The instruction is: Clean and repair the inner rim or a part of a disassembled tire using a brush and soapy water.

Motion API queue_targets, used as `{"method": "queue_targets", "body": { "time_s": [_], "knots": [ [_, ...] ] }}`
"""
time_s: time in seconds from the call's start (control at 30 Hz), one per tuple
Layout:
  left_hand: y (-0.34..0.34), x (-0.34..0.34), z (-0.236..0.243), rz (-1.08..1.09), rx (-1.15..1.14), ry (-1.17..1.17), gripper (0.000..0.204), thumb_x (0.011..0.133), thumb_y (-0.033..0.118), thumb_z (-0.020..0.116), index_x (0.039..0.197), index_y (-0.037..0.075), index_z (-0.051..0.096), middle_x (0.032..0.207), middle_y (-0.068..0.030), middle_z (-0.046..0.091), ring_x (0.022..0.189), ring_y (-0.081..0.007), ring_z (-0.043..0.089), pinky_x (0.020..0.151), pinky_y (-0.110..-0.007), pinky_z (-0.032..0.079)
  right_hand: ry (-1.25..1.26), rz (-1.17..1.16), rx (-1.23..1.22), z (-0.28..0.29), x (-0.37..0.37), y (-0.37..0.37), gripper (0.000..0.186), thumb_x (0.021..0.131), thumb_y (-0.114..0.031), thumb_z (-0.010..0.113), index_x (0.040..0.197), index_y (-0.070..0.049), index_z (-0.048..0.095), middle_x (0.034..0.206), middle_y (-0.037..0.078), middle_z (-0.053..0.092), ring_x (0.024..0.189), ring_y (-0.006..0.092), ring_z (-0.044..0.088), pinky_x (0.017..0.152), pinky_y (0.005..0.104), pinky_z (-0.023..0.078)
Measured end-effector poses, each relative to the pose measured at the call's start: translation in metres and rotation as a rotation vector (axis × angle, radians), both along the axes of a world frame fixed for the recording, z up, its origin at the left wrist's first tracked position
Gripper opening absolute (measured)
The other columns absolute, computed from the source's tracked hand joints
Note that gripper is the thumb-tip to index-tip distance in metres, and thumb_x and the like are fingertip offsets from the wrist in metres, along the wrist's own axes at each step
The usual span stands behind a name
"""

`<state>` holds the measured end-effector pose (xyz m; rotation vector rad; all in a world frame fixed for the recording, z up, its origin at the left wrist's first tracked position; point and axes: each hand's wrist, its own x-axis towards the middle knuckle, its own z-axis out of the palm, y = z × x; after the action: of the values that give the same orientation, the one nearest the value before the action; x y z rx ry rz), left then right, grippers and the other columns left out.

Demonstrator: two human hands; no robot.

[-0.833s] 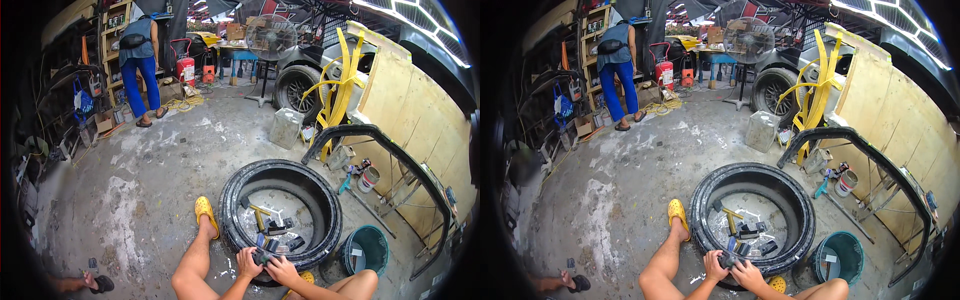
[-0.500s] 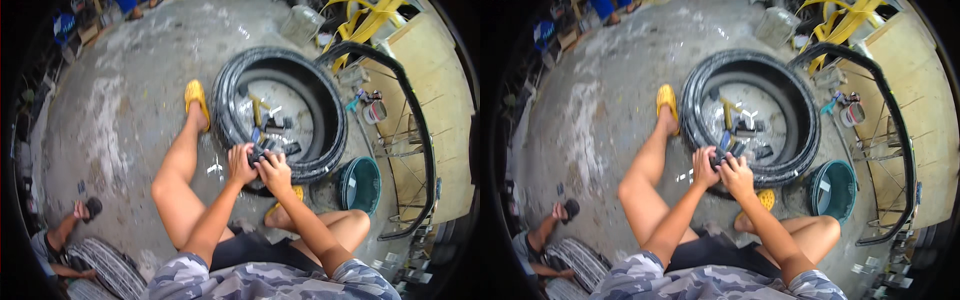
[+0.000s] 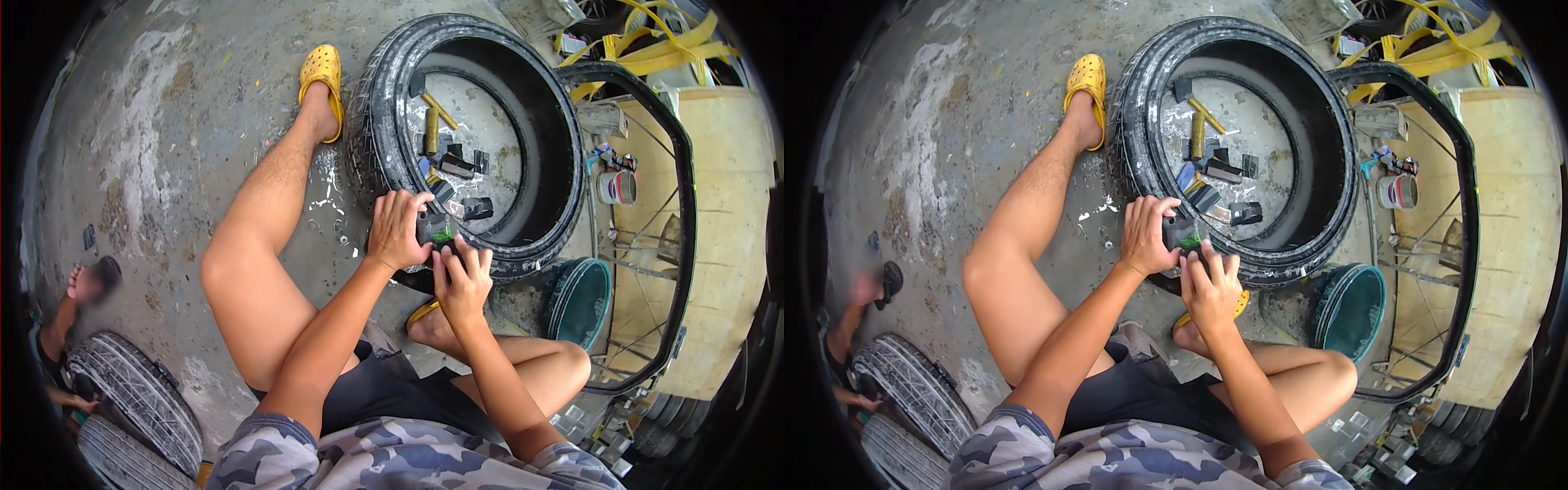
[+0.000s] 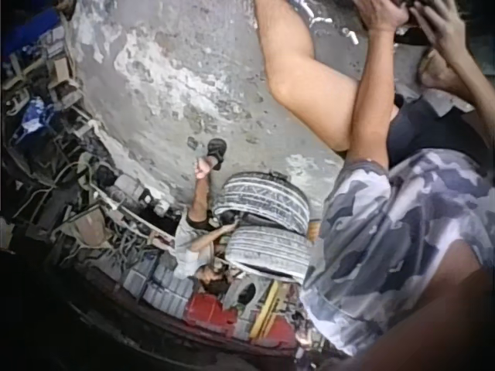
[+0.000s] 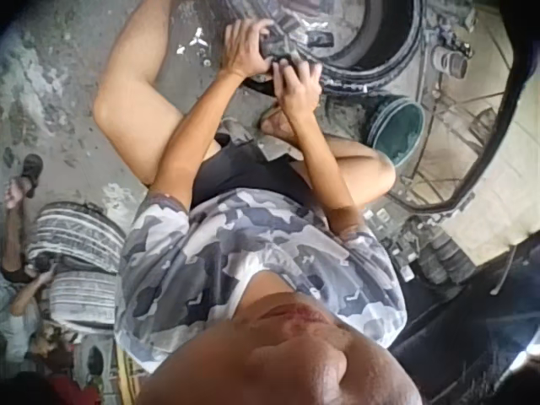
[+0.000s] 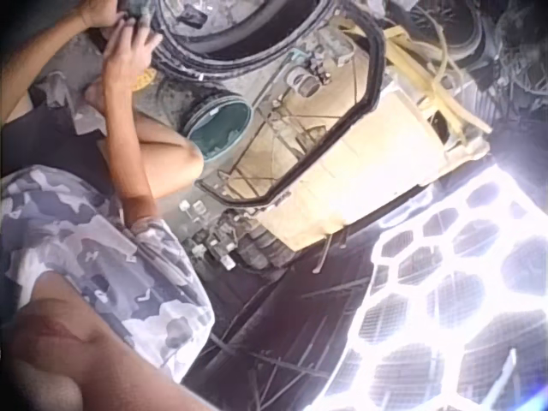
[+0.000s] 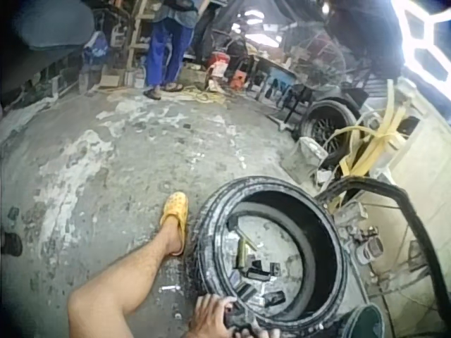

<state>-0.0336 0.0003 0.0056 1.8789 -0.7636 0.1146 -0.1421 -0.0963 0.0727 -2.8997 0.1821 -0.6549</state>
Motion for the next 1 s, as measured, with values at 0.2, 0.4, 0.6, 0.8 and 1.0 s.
{"method": "queue_targets", "body": {
  "time_s": [0.2,0.4,0.6,0.8,1.0],
  "knots": [
    [-0.007,0.005,0.001,0.043,-0.001,0.023,0.078,0.057,0.016,0.076,0.129,0.013,0.047,0.094,-0.0054,0.053,0.092,-0.0292,0.051,0.084,-0.042,0.037,0.175,-0.277,0.167,0.014,0.098,-0.022,0.016,0.083,-0.020,0.072,0.088,-0.005,0.067,0.103,0.014,0.062,0.093,0.0350,0.057,0.076,0.0446,0.051],
    [0.002,0.007,-0.005,-0.001,-0.002,0.018,0.075,0.051,0.015,0.077,0.121,0.013,0.048,0.095,-0.0052,0.052,0.093,-0.0282,0.051,0.085,-0.041,0.037,0.214,-0.438,0.744,0.039,0.055,-0.034,0.017,0.086,-0.014,0.071,0.096,-0.002,0.065,0.093,0.014,0.064,0.086,0.0280,0.062,0.077,0.0388,0.048],
    [-0.007,0.005,-0.004,0.012,-0.050,0.010,0.062,0.050,0.016,0.078,0.105,0.012,0.048,0.093,-0.0086,0.047,0.091,-0.0311,0.049,0.081,-0.043,0.037,0.143,-0.258,0.292,0.009,0.091,-0.022,0.019,0.088,-0.014,0.067,0.105,-0.005,0.067,0.094,0.020,0.060,0.097,0.0392,0.056,0.086,0.0450,0.044],
    [0.000,0.003,-0.006,0.009,-0.009,0.017,0.059,0.051,0.017,0.080,0.102,0.014,0.050,0.094,-0.0081,0.047,0.093,-0.0300,0.050,0.081,-0.042,0.037,0.163,-0.384,0.375,0.017,0.040,-0.006,0.019,0.086,-0.013,0.071,0.103,-0.004,0.073,0.085,0.014,0.056,0.080,0.0282,0.058,0.076,0.0387,0.047],
    [-0.003,0.006,-0.004,0.021,0.002,0.020,0.058,0.050,0.017,0.080,0.100,0.014,0.050,0.094,-0.0072,0.046,0.093,-0.0286,0.050,0.081,-0.040,0.037,0.015,-0.384,0.429,-0.006,0.085,-0.027,0.019,0.090,-0.016,0.067,0.101,0.000,0.071,0.090,0.017,0.057,0.086,0.0324,0.057,0.080,0.0404,0.044]
  ]
}}
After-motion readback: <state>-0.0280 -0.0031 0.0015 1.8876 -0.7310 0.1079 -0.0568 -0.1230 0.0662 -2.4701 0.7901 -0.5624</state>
